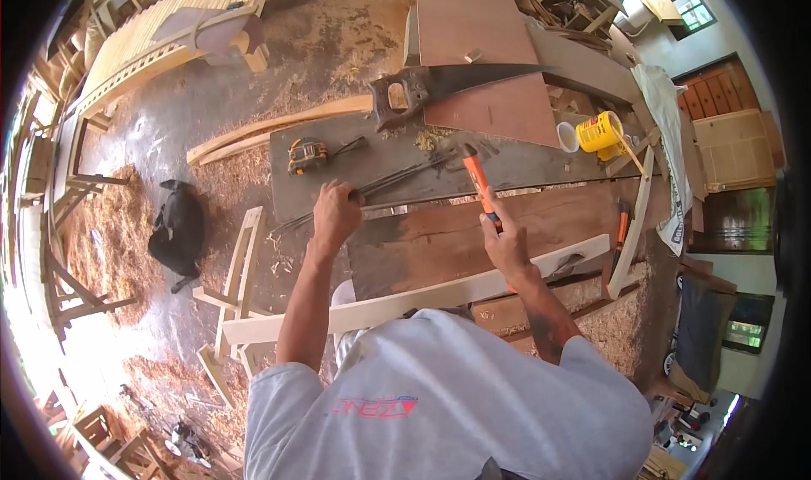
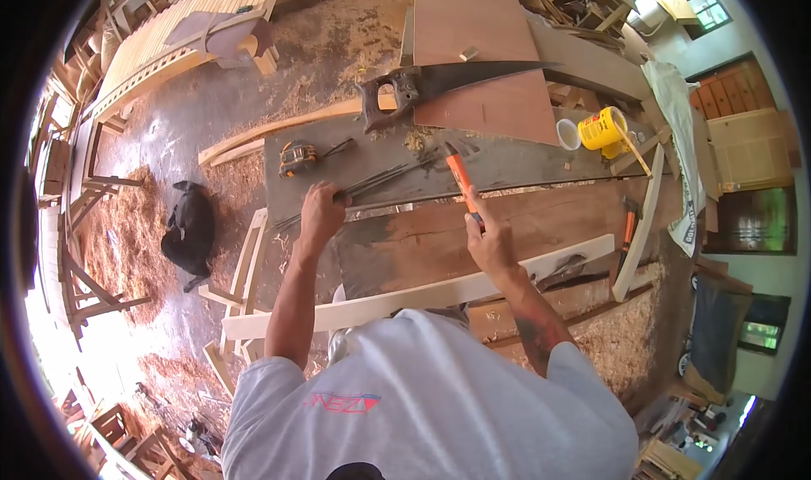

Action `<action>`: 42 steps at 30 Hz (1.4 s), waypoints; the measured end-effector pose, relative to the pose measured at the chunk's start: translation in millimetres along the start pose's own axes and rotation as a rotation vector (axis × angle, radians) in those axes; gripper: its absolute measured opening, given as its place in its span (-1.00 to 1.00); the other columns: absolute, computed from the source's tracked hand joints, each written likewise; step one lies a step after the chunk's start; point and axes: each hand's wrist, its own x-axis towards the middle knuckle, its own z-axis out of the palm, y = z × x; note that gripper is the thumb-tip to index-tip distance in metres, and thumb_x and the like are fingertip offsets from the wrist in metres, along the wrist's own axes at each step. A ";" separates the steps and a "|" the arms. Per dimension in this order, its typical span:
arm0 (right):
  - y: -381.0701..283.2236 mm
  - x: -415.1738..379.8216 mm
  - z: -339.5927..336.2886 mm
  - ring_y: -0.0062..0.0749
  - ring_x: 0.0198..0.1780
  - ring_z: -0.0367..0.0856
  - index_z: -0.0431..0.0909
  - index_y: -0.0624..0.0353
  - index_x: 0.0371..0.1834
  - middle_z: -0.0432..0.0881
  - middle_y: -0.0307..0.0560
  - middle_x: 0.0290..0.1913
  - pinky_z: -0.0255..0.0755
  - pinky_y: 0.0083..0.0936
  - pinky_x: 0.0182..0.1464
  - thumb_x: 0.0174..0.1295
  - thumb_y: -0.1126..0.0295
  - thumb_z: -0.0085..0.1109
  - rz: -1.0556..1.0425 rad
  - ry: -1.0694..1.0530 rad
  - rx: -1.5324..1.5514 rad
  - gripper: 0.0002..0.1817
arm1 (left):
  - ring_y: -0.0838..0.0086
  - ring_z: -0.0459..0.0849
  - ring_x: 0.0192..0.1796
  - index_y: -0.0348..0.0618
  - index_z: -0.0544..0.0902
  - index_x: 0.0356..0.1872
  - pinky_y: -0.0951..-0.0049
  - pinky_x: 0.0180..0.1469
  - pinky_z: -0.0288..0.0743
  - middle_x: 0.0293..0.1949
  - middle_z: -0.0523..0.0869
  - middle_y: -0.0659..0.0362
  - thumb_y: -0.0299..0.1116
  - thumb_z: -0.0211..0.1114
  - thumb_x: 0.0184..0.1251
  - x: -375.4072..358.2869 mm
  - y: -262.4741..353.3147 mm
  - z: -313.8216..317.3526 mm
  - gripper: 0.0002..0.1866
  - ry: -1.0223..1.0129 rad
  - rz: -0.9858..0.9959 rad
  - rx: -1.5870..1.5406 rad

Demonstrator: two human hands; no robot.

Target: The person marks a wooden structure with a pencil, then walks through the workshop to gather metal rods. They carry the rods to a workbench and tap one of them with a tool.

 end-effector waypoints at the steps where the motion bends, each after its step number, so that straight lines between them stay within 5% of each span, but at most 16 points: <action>1: -3.1 -1.0 0.7 0.00 -0.43 0.62 0.40 0.04 0.34 0.64 0.23 -0.26 0.47 -0.29 -0.37 0.18 0.59 0.15 -0.027 0.089 0.029 -0.40 | 0.01 0.56 -0.07 -0.23 0.72 -0.33 0.12 -0.01 0.45 -0.24 0.66 -0.05 -0.38 0.32 0.09 0.0 -0.6 1.0 -0.84 0.008 0.006 0.009; 4: 7.5 -2.7 -0.4 -0.02 -0.44 0.62 0.40 0.02 0.35 0.63 0.26 -0.28 0.47 -0.29 -0.38 0.19 0.58 0.15 0.030 -0.101 -0.008 -0.40 | 0.02 0.57 -0.07 -0.23 0.72 -0.36 0.13 0.00 0.45 -0.23 0.67 -0.05 -0.38 0.34 0.07 1.3 -1.0 0.1 -0.84 0.020 0.009 -0.025; 8: 11.1 -8.6 -5.4 -0.12 -0.48 0.58 0.38 0.03 0.37 0.61 0.27 -0.32 0.46 -0.32 -0.39 0.21 0.57 0.15 0.037 -0.084 -0.043 -0.40 | 0.03 0.57 -0.06 -0.24 0.71 -0.29 0.15 0.01 0.44 -0.22 0.68 -0.04 -0.39 0.35 0.07 -0.5 -3.3 -10.3 -0.81 -0.033 -0.024 -0.029; 10: -6.7 -3.6 -9.8 -0.52 -0.37 0.48 0.35 0.05 0.39 0.65 0.08 -0.07 0.47 -0.52 -0.29 0.26 0.52 0.14 0.162 -0.034 0.041 -0.42 | 0.03 0.57 -0.06 -0.23 0.69 -0.21 0.16 0.03 0.43 -0.21 0.68 -0.03 -0.40 0.36 0.06 9.1 -1.7 -10.3 -0.76 0.070 0.048 -0.026; 15: -11.7 3.2 -11.4 -0.58 -0.36 0.48 0.35 0.04 0.40 0.66 -0.05 -0.02 0.46 -0.54 -0.29 0.27 0.50 0.14 0.180 -0.011 0.085 -0.43 | 0.01 0.53 0.01 -0.20 0.61 -0.01 0.15 0.04 0.43 -0.08 0.62 -0.01 -0.53 0.22 0.14 42.2 12.0 18.5 -0.66 0.115 0.251 0.068; 17: -16.9 4.0 -14.5 -0.34 -0.53 0.47 0.39 0.02 0.37 0.60 0.12 -0.42 0.44 -0.42 -0.41 0.22 0.52 0.17 0.182 -0.031 0.048 -0.41 | 0.05 0.52 0.01 -0.18 0.61 -0.01 0.14 0.05 0.40 -0.08 0.61 0.02 -0.52 0.24 0.14 45.3 14.9 24.4 -0.66 0.204 0.302 0.070; 21: -20.5 0.5 -7.6 -0.26 -0.52 0.56 0.41 0.02 0.35 0.59 0.11 -0.46 0.45 -0.37 -0.41 0.21 0.52 0.18 0.019 0.056 0.039 -0.43 | 0.16 0.49 -0.01 -0.10 0.65 -0.07 0.15 0.06 0.33 -0.13 0.60 0.13 -0.44 0.30 0.13 20.7 18.2 16.8 -0.70 0.364 0.375 0.072; 23: -11.0 -3.6 1.9 -0.54 -0.49 0.46 0.41 0.05 0.34 0.65 -0.06 -0.37 0.44 -0.49 -0.39 0.24 0.50 0.18 -0.066 0.012 0.038 -0.46 | 0.18 0.49 -0.03 -0.09 0.68 -0.12 0.17 0.04 0.33 -0.16 0.59 0.15 -0.41 0.32 0.13 0.1 14.5 15.7 -0.75 0.300 0.342 0.111; 26: -11.8 0.0 -0.2 -0.52 -0.46 0.49 0.44 0.12 0.30 0.67 0.02 -0.26 0.45 -0.51 -0.36 0.24 0.54 0.16 0.177 -0.197 -0.052 -0.49 | 0.22 0.48 -0.09 -0.07 0.71 -0.29 0.22 -0.02 0.31 -0.25 0.57 0.18 -0.38 0.33 0.13 -8.6 4.7 24.2 -0.88 0.274 0.262 0.116; 32: -19.4 -8.4 3.4 -0.44 -0.45 0.53 0.44 0.15 0.28 0.66 0.05 -0.27 0.45 -0.50 -0.36 0.24 0.55 0.14 0.027 0.033 0.086 -0.51 | 0.21 0.48 -0.11 -0.09 0.68 -0.36 0.22 -0.04 0.28 -0.28 0.57 0.15 -0.41 0.27 0.16 -1.3 5.5 34.5 -0.93 0.220 0.215 0.070; 36: 0.9 -2.5 -1.8 -0.46 -0.46 0.51 0.46 0.16 0.27 0.63 0.01 -0.33 0.45 -0.51 -0.36 0.23 0.56 0.14 -0.013 -0.062 0.064 -0.51 | 0.17 0.47 -0.10 -0.12 0.67 -0.36 0.22 -0.04 0.28 -0.27 0.57 0.11 -0.40 0.27 0.15 6.7 13.1 41.9 -0.93 0.219 0.208 0.081; 38: -6.1 -5.9 -14.3 -0.08 -0.24 0.68 0.41 0.18 0.30 0.64 0.13 0.01 0.52 -0.39 -0.29 0.21 0.64 0.10 0.167 -0.121 -0.060 -0.47 | 0.14 0.47 -0.09 -0.15 0.64 -0.36 0.19 -0.04 0.29 -0.26 0.57 0.08 -0.41 0.26 0.15 2.9 13.1 41.4 -0.92 0.212 0.196 0.085; 42: -15.6 -4.1 -12.4 0.04 -0.17 0.67 0.41 0.17 0.30 0.62 0.19 0.03 0.52 -0.37 -0.28 0.20 0.65 0.09 0.112 0.035 0.086 -0.46 | 0.13 0.47 -0.09 -0.16 0.62 -0.36 0.17 -0.03 0.29 -0.26 0.57 0.08 -0.43 0.25 0.14 1.7 19.5 39.8 -0.93 0.179 0.203 0.066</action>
